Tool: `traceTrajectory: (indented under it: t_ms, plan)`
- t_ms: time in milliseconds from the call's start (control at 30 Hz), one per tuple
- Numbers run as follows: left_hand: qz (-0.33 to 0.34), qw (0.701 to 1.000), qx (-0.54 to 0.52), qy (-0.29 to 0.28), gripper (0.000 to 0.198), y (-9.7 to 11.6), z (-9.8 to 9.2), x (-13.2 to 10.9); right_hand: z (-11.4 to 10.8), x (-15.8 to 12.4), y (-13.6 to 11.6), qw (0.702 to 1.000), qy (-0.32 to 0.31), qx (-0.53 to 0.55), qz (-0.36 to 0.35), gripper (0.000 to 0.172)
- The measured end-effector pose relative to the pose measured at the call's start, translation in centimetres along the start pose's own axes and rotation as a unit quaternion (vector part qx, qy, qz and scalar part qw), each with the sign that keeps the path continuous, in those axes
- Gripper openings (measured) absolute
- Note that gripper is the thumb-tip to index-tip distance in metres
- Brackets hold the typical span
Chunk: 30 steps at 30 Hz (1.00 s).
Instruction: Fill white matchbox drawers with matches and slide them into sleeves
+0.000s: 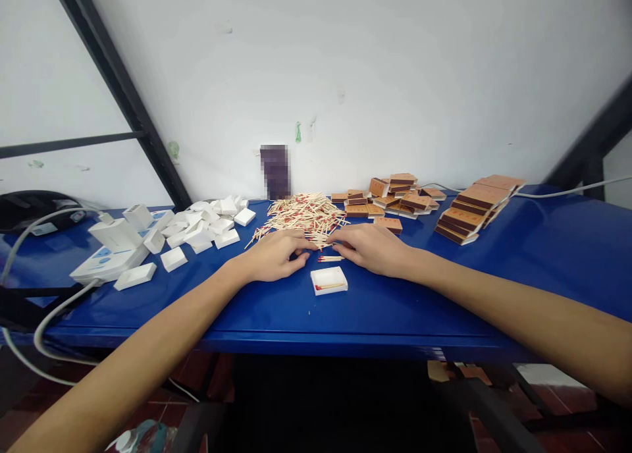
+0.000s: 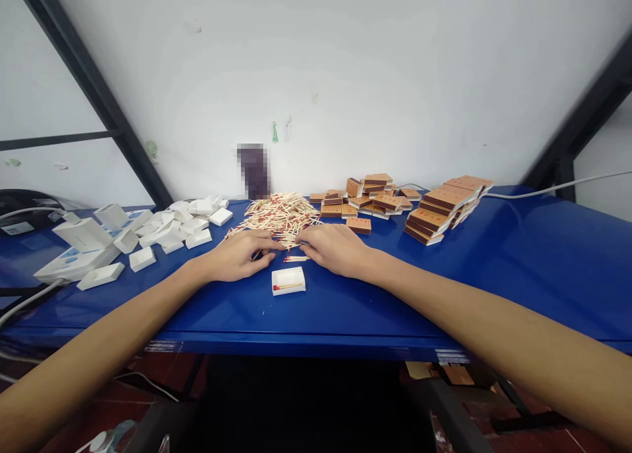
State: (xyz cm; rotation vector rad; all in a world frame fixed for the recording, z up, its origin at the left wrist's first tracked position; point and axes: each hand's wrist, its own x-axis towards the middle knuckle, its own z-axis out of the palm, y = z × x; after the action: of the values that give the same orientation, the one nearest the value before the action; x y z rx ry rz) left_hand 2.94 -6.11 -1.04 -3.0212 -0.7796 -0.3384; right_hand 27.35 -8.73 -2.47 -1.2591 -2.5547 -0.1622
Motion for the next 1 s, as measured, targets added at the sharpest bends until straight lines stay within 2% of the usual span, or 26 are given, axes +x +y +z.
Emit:
traceTrajectory:
  t_ms: [167,400,633,900,1000]
  plan:
    - [0.008,1.000,-0.010,0.004,0.033,0.0,0.0,0.0,-0.3,0.2,-0.3,1.000,-0.004,-0.008,-0.005,0.019]
    - [0.004,0.999,-0.033,0.011,0.030,0.3,-0.2,0.0,-1.5,-0.4,-0.5,0.999,0.009,0.030,0.030,0.010]
    - [0.012,0.999,-0.035,0.001,0.030,0.3,-0.1,0.0,-1.5,-0.7,-0.8,0.999,-0.007,0.051,0.005,0.014]
    - [0.014,1.000,-0.026,-0.009,0.035,0.5,-0.1,0.1,-2.8,-1.1,-1.0,0.993,0.019,0.107,-0.042,0.018]
    - [0.017,1.000,-0.020,-0.016,0.036,0.6,-0.2,0.1,-2.9,-1.2,-0.9,0.994,0.039,0.095,-0.041,0.019]
